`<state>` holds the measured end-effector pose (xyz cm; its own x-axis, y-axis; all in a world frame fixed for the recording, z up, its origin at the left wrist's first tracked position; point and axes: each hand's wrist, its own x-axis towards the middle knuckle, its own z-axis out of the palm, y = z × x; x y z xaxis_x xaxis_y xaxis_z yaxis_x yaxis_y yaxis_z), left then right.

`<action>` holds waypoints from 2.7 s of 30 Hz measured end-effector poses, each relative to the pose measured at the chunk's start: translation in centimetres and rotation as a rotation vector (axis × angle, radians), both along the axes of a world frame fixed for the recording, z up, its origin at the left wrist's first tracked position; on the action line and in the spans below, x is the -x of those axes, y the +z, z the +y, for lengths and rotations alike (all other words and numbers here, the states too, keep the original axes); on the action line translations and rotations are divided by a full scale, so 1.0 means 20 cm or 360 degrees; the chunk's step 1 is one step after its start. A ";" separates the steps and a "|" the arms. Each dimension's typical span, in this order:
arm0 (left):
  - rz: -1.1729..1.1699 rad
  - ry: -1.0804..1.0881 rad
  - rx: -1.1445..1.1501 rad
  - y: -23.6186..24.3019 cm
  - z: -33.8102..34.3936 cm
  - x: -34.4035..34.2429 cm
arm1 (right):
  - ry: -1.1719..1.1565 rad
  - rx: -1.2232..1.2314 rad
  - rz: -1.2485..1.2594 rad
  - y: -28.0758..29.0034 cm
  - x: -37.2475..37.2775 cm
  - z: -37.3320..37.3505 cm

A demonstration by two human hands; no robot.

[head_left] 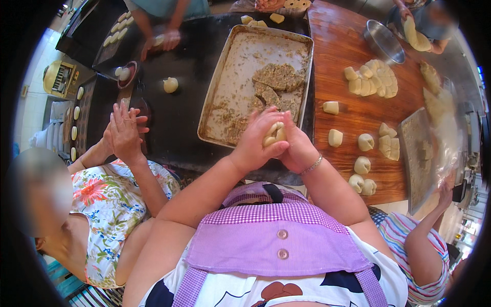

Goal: The person shapes portions of dough by hand, fills them with a mixture from a tray, and rolls them into rounded buns before placing them on a larger tray.

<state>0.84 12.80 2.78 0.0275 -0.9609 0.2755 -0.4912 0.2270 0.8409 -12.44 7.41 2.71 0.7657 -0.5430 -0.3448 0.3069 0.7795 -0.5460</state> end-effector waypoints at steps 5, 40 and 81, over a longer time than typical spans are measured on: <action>0.0276 -0.0019 0.0211 -0.08 0.03 0.02 | -0.0071 -0.0077 0.0050 0.05 0.00 0.04; 0.0878 0.0726 0.0054 -0.22 -0.01 -0.05 | -0.0503 -0.0063 0.0115 -0.23 -0.26 0.09; -0.0126 -0.0164 -0.0424 -0.43 -0.17 -0.11 | 0.0515 0.2029 0.2457 -0.82 1.12 -0.18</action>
<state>3.05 9.31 -5.75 -0.0852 -0.9963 0.0106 -0.5437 0.0554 0.8375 -34.92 3.79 -13.78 0.3646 -0.8872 -0.2826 -0.9040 -0.2645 -0.3359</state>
